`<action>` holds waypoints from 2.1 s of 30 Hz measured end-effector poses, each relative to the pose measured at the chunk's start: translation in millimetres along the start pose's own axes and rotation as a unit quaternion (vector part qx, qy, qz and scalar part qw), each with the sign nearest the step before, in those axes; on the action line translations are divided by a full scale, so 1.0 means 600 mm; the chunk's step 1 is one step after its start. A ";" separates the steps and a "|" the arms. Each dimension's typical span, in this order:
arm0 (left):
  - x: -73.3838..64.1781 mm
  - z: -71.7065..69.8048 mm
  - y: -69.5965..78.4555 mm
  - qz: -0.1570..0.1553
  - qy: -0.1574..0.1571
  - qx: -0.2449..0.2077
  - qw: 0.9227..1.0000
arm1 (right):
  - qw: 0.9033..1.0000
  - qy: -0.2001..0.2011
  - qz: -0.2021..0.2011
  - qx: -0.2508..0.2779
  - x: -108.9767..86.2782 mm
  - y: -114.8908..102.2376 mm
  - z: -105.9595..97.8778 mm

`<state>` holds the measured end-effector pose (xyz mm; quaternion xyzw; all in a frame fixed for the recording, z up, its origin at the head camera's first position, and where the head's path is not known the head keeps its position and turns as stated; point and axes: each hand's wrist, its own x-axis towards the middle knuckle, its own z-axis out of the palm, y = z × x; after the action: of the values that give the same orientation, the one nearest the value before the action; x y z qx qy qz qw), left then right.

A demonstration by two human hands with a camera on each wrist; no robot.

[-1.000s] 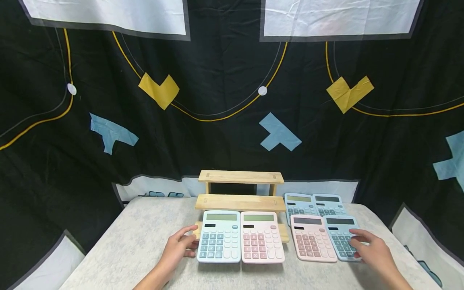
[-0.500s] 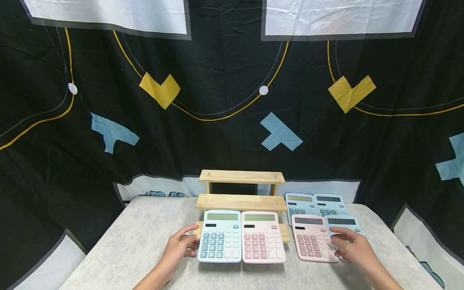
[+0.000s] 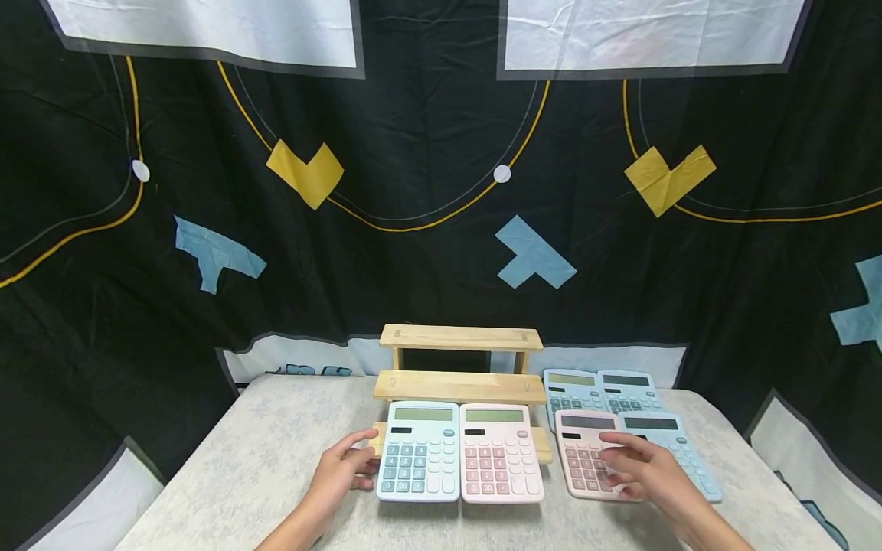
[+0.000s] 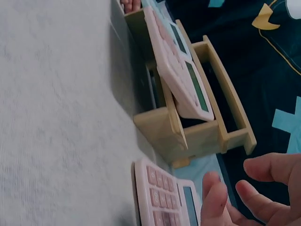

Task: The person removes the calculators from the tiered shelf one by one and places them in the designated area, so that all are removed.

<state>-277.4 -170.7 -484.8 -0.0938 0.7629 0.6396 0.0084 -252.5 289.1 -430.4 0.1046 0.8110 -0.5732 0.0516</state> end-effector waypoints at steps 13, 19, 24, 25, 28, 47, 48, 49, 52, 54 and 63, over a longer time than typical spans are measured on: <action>0.000 0.000 -0.001 -0.001 0.001 0.003 1.000 | 0.992 -0.087 -0.002 0.090 -0.003 -0.004 0.039; 0.000 0.001 0.001 0.000 0.002 0.002 1.000 | 0.988 -0.117 -0.010 0.101 -0.002 -0.005 0.057; -0.001 0.003 0.003 0.002 0.004 0.002 1.000 | 0.986 -0.129 -0.008 0.103 0.000 -0.005 0.072; -0.001 0.003 0.003 0.001 0.004 0.002 1.000 | 0.986 -0.129 -0.008 0.103 0.000 -0.005 0.075; -0.002 0.002 0.003 -0.001 0.003 0.002 1.000 | 0.987 -0.127 -0.007 0.102 0.000 -0.004 0.083; -0.002 0.002 0.002 0.003 0.004 -0.001 1.000 | 0.983 -0.150 -0.036 0.104 -0.001 -0.003 0.114; -0.002 0.002 0.001 0.002 0.004 0.000 1.000 | 0.982 -0.150 -0.038 0.104 -0.001 -0.003 0.116; -0.001 0.002 0.001 0.001 0.004 0.000 1.000 | 0.983 -0.149 -0.040 0.103 -0.001 -0.003 0.117; -0.001 0.002 0.001 -0.001 0.005 0.000 1.000 | 0.983 -0.149 -0.039 0.101 -0.002 -0.001 0.122; -0.001 0.002 0.000 -0.001 0.005 0.000 1.000 | 0.983 -0.148 -0.036 0.098 -0.002 0.000 0.125; -0.002 0.003 0.000 0.000 0.003 -0.001 1.000 | 0.981 -0.158 -0.023 0.107 -0.002 0.006 0.135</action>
<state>-276.4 -168.9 -484.9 -0.0953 0.7626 0.6398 0.0059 -253.6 213.7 -460.8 -0.0007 0.7290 -0.6668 0.1548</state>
